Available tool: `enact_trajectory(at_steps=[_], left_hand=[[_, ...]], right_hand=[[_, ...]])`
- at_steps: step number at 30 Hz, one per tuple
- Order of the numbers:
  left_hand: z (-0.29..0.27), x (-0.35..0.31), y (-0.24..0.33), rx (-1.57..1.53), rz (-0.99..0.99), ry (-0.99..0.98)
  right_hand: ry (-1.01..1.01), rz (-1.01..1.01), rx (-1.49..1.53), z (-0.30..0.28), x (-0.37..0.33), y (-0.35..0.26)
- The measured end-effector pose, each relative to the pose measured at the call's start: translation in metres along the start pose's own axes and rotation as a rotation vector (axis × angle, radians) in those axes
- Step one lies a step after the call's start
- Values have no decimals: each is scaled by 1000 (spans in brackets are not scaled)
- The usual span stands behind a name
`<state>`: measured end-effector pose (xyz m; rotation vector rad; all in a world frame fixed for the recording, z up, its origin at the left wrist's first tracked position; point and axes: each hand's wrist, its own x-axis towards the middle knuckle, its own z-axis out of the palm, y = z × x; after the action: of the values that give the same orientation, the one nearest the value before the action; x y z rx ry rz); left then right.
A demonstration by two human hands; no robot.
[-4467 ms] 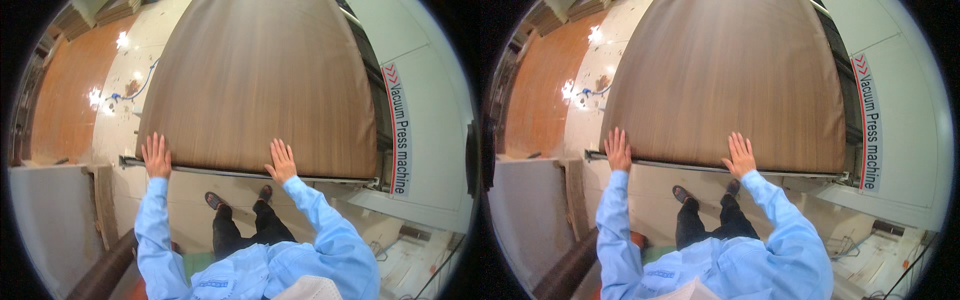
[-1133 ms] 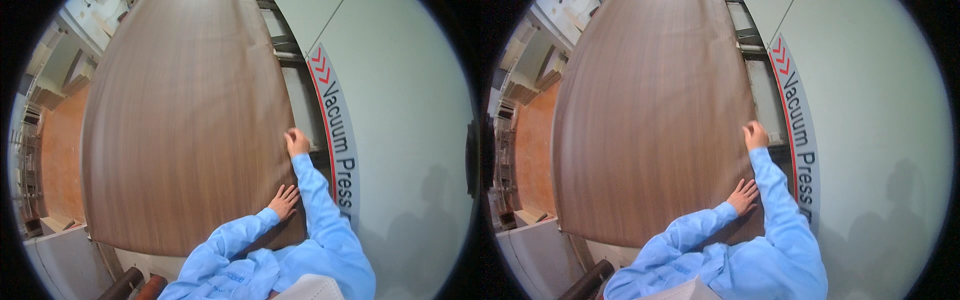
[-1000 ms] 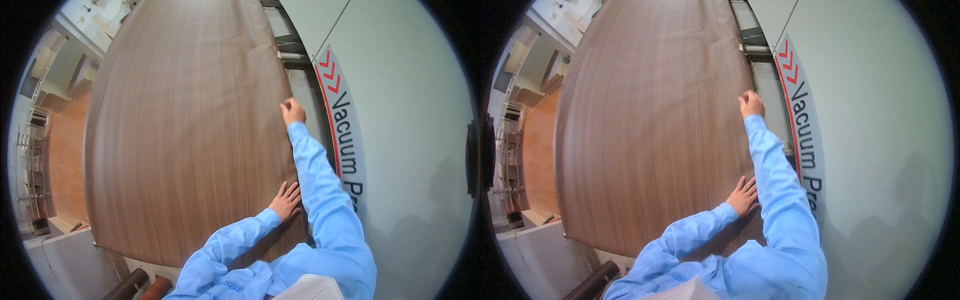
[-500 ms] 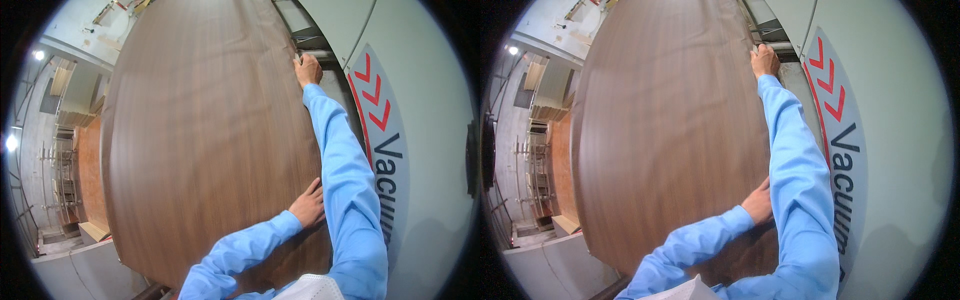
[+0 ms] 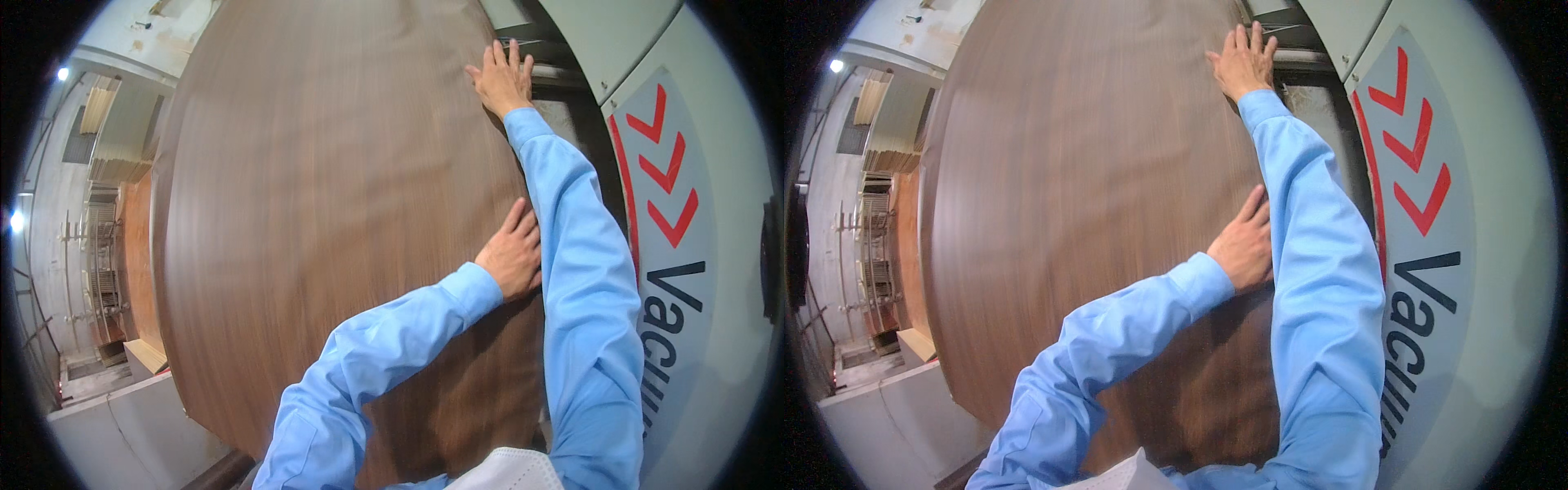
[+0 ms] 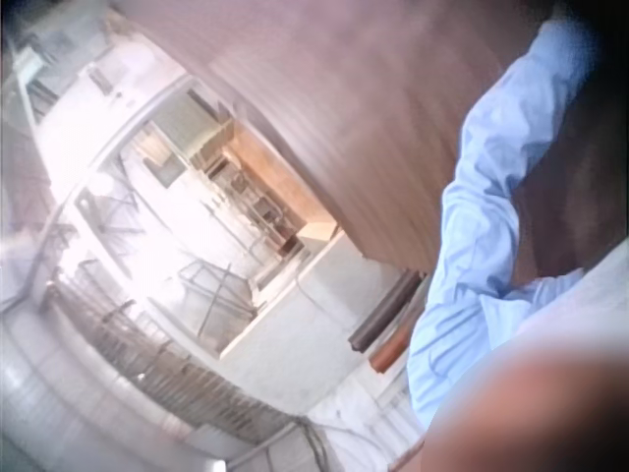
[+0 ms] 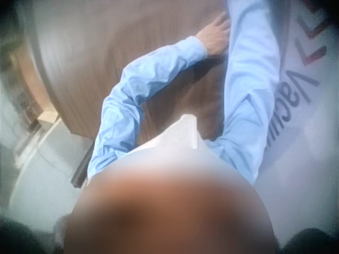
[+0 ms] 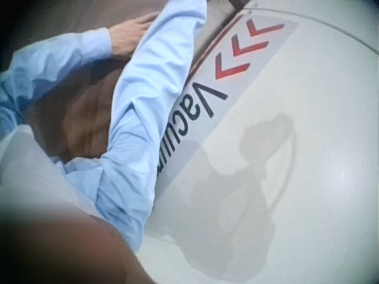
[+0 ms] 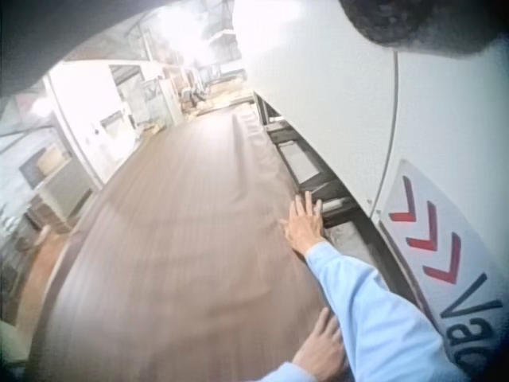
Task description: The person operates a vacuum press machine by loading a large wooden panel, smoothing and aligning it on the press surface, and securing it with clamps. They repeatedly adjust the panel's position and inspect the edges to ensure proper placement.
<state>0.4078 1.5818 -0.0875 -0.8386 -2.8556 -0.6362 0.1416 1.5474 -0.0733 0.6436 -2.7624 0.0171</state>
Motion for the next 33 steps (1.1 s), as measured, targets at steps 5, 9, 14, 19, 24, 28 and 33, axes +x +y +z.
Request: enact_trajectory(at_steps=[5, 9, 14, 19, 24, 28, 33], left_hand=[[5, -19, 44, -744, -97, -61], [-16, -55, 70, -871, -117, -163], [-76, -134, 25, -149, -267, -107], [-88, -175, -5, 87, -642, -114], [-79, -186, 0, 34, -672, -169], [-77, -192, 1, -10, -652, -114], [-80, -197, -1, -15, -633, -91]], right_hand=[[-19, -335, 54, 9, 2, -50], [-217, -193, 116, 15, 4, -59], [-25, -120, 140, 7, 12, -79], [-40, -536, 357, 9, 13, -170], [-137, -258, 283, 37, 62, -163], [-32, -94, 293, 57, 73, -123], [-90, -47, 212, 51, 45, -114]])
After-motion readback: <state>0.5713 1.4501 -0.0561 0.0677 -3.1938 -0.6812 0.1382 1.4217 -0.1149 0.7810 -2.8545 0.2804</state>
